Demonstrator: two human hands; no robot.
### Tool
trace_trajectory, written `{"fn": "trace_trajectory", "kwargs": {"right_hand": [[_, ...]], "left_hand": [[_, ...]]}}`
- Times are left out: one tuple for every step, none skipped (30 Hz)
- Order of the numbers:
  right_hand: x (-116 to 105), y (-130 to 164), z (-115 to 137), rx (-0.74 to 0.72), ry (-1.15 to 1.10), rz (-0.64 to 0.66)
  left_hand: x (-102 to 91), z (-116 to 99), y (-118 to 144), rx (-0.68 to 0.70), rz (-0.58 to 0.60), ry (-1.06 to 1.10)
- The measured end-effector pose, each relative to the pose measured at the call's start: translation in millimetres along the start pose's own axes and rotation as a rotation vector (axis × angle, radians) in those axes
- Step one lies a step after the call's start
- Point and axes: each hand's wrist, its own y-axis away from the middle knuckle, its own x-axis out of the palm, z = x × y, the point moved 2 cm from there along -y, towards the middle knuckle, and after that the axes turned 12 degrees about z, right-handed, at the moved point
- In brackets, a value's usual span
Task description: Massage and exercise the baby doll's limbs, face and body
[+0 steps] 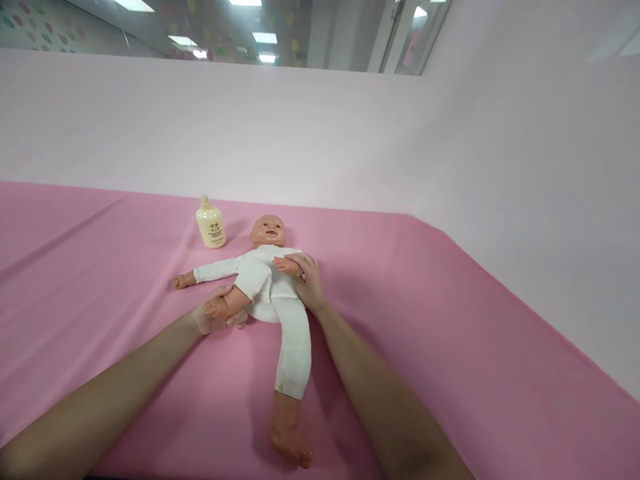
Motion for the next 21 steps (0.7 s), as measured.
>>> {"fn": "trace_trajectory", "kwargs": {"right_hand": [[-0.2,0.0,0.4,0.001,0.008,0.003],[-0.3,-0.1,0.8,0.0,0.016,0.006],[-0.3,-0.1,1.2,-0.003,0.021,0.009],[-0.2,0.0,1.5,-0.008,0.025,0.01],[-0.2,0.0,1.7,-0.014,0.027,0.009],[-0.1,0.1,1.8,-0.02,0.029,0.006],[0.0,0.1,1.9,-0.023,0.031,0.006],[0.2,0.2,1.8,-0.022,0.034,0.007],[0.3,0.2,1.7,-0.02,0.039,0.011],[0.4,0.2,1.5,-0.017,0.045,0.018],[0.5,0.2,1.2,-0.015,0.052,0.027],[0.5,0.2,1.0,-0.013,0.058,0.035],[0.6,0.3,0.7,-0.013,0.065,0.042],[0.6,0.4,0.5,-0.014,0.07,0.047],[0.7,0.5,0.2,-0.017,0.074,0.049],[0.7,0.6,0.0,-0.019,0.077,0.049],[0.8,0.7,-0.2,-0.021,0.079,0.049],[1.0,0.7,-0.4,-0.022,0.081,0.051],[1.2,0.7,-0.6,-0.021,0.082,0.054],[1.3,0.6,-0.8,-0.02,0.085,0.058],[1.4,0.5,-1.0,-0.019,0.087,0.062]], "left_hand": [[1.1,-0.2,0.2,-0.002,-0.013,0.002],[2.3,-0.4,0.3,-0.001,-0.028,0.002],[3.5,-0.7,0.4,-0.001,-0.043,0.002],[4.7,-0.9,0.5,-0.002,-0.055,0.001],[5.7,-1.1,0.4,-0.003,-0.065,0.0],[6.5,-1.3,0.4,-0.004,-0.071,0.001],[7.1,-1.3,0.2,-0.005,-0.075,0.001],[7.4,-1.2,0.1,-0.005,-0.078,0.002],[7.5,-1.0,-0.1,-0.005,-0.08,0.004],[7.3,-0.7,-0.3,-0.006,-0.081,0.005],[7.0,-0.4,-0.5,-0.007,-0.081,0.007],[6.6,-0.1,-0.7,-0.008,-0.082,0.008],[6.2,0.1,-0.8,-0.008,-0.083,0.009],[5.9,0.2,-0.8,-0.01,-0.082,0.01],[5.9,0.2,-0.8,-0.012,-0.08,0.01],[6.1,0.0,-0.6,-0.013,-0.078,0.009],[6.4,-0.3,-0.3,-0.013,-0.075,0.008],[6.9,-0.6,-0.1,-0.011,-0.072,0.008],[7.4,-0.9,0.2,-0.009,-0.069,0.009],[7.7,-1.1,0.3,-0.005,-0.067,0.009],[7.7,-1.1,0.4,-0.003,-0.064,0.008]]}}
